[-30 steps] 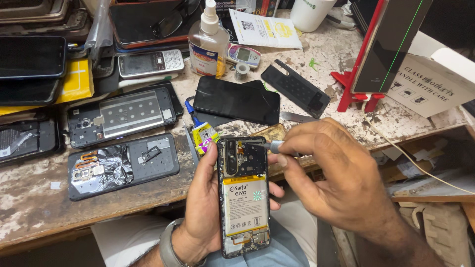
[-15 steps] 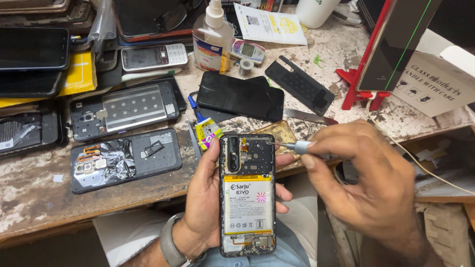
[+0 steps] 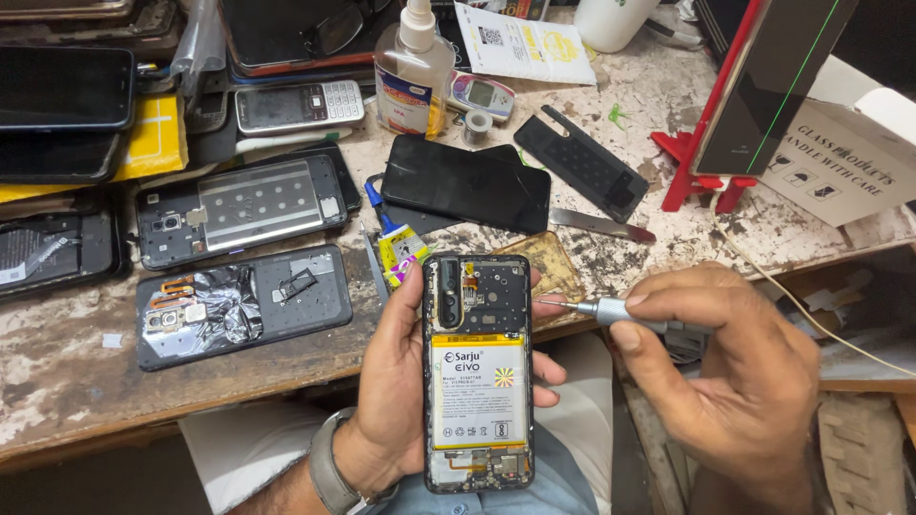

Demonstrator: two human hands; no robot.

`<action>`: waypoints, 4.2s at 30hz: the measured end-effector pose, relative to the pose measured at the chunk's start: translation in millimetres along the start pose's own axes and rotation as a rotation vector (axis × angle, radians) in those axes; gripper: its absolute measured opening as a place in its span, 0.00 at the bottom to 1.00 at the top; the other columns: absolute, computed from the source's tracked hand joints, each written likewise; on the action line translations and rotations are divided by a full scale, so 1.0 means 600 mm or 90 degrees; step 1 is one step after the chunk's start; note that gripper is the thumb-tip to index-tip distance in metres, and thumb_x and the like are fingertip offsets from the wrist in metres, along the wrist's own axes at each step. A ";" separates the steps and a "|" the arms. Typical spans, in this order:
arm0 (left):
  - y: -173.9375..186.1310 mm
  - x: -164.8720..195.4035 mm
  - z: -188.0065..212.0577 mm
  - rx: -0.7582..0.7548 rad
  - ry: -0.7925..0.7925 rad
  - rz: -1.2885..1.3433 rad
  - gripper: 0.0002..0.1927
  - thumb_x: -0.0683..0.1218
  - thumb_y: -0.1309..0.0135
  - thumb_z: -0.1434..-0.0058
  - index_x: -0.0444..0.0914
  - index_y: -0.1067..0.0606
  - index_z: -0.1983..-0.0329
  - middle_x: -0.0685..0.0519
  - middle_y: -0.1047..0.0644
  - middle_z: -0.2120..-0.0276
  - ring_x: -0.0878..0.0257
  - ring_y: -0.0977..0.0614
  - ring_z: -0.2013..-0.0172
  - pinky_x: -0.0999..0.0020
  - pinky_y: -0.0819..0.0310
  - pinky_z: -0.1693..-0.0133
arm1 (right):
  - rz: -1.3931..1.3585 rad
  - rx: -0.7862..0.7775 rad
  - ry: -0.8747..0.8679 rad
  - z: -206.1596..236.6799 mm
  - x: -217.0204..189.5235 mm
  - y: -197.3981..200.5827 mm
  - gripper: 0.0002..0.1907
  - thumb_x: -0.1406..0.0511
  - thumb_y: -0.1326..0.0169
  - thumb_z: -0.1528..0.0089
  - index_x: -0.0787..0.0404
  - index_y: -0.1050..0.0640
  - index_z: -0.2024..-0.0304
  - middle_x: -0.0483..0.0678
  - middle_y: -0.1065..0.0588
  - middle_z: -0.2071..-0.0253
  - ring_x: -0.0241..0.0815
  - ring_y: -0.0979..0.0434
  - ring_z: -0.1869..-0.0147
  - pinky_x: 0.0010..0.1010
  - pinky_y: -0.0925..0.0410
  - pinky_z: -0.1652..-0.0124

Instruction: The person uses a screwdriver to remove screws from the back of a disassembled smartphone, then removes the camera module and reassembles the device. The phone is powered on and displays the Vivo logo, indicating successful reassembly.

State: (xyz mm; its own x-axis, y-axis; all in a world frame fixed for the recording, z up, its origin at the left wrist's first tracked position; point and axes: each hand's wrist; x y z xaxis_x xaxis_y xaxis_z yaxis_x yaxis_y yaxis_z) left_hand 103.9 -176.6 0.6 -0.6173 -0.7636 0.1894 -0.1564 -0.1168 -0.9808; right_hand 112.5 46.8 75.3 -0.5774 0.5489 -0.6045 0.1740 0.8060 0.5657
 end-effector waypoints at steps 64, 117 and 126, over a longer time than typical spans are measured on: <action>-0.009 0.003 -0.038 0.115 -0.121 -0.078 0.44 0.71 0.77 0.29 0.32 0.32 0.35 0.35 0.25 0.43 0.46 0.18 0.55 0.51 0.19 0.52 | -0.531 0.083 -0.255 -0.044 0.136 -0.021 0.15 0.71 0.50 0.34 0.60 0.36 0.46 0.62 0.22 0.54 0.44 0.19 0.61 0.33 0.23 0.60; -0.014 -0.001 -0.037 0.156 -0.156 -0.128 0.42 0.69 0.77 0.28 0.32 0.30 0.38 0.37 0.23 0.45 0.50 0.18 0.57 0.54 0.20 0.54 | 0.135 -0.237 0.234 -0.089 -0.011 0.004 0.15 0.69 0.42 0.41 0.68 0.29 0.54 0.57 0.25 0.55 0.52 0.24 0.51 0.41 0.30 0.54; -0.012 0.003 -0.038 0.184 -0.138 -0.138 0.44 0.71 0.77 0.31 0.32 0.30 0.38 0.38 0.22 0.44 0.50 0.17 0.58 0.55 0.19 0.54 | 0.093 -0.223 0.062 -0.066 0.005 0.001 0.13 0.69 0.38 0.41 0.64 0.26 0.57 0.49 0.22 0.60 0.39 0.18 0.57 0.30 0.26 0.60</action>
State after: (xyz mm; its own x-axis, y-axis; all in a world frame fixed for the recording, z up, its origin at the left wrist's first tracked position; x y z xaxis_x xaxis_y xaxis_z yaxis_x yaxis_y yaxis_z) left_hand 86.4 -162.5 9.1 -0.4127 -0.8140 0.4087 -0.0236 -0.4390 -0.8982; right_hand 79.4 40.0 96.2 -0.6421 0.6157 -0.4567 -0.0130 0.5869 0.8096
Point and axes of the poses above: each hand's wrist, its own z-axis away from the middle knuckle, its own y-axis out of the back of the hand, x = y × z
